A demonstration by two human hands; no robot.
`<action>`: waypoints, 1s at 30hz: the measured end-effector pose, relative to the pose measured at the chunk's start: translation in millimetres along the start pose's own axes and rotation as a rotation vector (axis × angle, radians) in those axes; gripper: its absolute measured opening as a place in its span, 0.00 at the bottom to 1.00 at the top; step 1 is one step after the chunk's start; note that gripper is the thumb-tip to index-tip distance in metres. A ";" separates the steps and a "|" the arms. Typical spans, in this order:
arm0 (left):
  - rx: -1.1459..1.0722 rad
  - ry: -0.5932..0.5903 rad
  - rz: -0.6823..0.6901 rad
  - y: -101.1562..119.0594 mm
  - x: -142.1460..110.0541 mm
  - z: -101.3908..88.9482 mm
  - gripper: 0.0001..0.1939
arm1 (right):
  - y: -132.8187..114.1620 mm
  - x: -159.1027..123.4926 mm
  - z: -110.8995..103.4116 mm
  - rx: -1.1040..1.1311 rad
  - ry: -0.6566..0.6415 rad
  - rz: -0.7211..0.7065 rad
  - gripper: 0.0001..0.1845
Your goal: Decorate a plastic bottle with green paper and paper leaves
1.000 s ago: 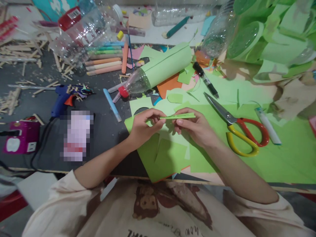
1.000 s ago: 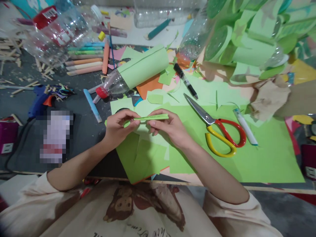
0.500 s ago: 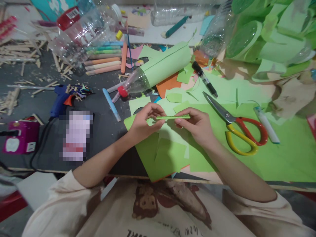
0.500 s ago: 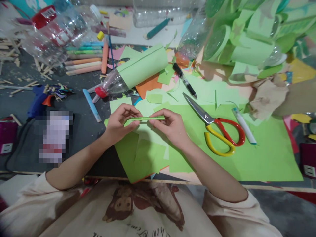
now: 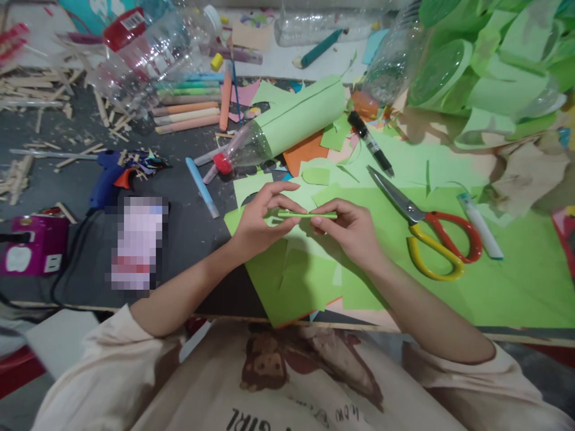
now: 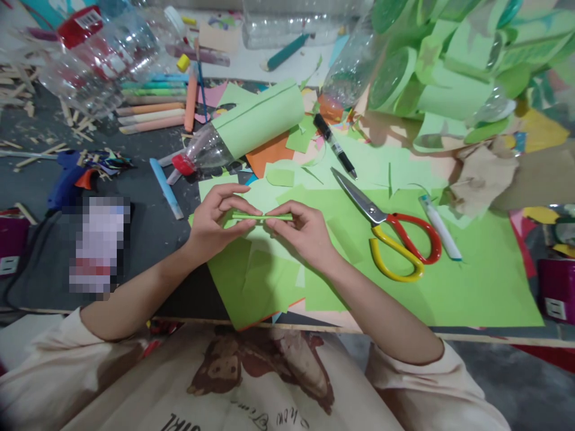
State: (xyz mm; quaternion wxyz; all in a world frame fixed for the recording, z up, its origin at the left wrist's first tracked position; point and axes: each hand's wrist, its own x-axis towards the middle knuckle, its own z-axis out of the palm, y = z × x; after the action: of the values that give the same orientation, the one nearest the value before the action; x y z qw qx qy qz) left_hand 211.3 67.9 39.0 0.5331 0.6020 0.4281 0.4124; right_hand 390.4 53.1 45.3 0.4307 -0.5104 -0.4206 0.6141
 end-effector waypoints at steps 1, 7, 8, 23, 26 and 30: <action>0.013 0.003 -0.009 0.6 0.0 -0.1 0.21 | 0.0 -0.2 0.0 0.001 -0.005 0.002 0.13; -0.004 -0.007 -0.046 0.6 1.7 -0.4 0.19 | -1.0 -0.3 -2.0 -0.022 -0.006 -0.010 0.12; -0.009 -0.014 -0.046 -0.3 2.6 -0.8 0.19 | -1.1 0.0 -2.5 -0.029 0.003 -0.014 0.12; 0.193 -0.005 0.132 -5.1 8.1 -4.3 0.10 | -0.8 0.7 -3.4 -0.061 -0.001 -0.069 0.16; 0.184 0.006 0.109 -5.1 7.9 -4.3 0.09 | -0.7 0.8 -3.5 -0.066 0.008 -0.078 0.16; 0.121 0.024 0.019 -7.2 7.4 -3.8 0.08 | 1.3 2.1 -5.2 -0.058 0.022 -0.076 0.17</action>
State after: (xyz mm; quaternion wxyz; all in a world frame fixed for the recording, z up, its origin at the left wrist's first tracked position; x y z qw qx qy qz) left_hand 209.3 76.6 32.5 0.4866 0.6322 0.4528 0.3980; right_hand 395.2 55.1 42.8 0.4435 -0.5130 -0.4525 0.5791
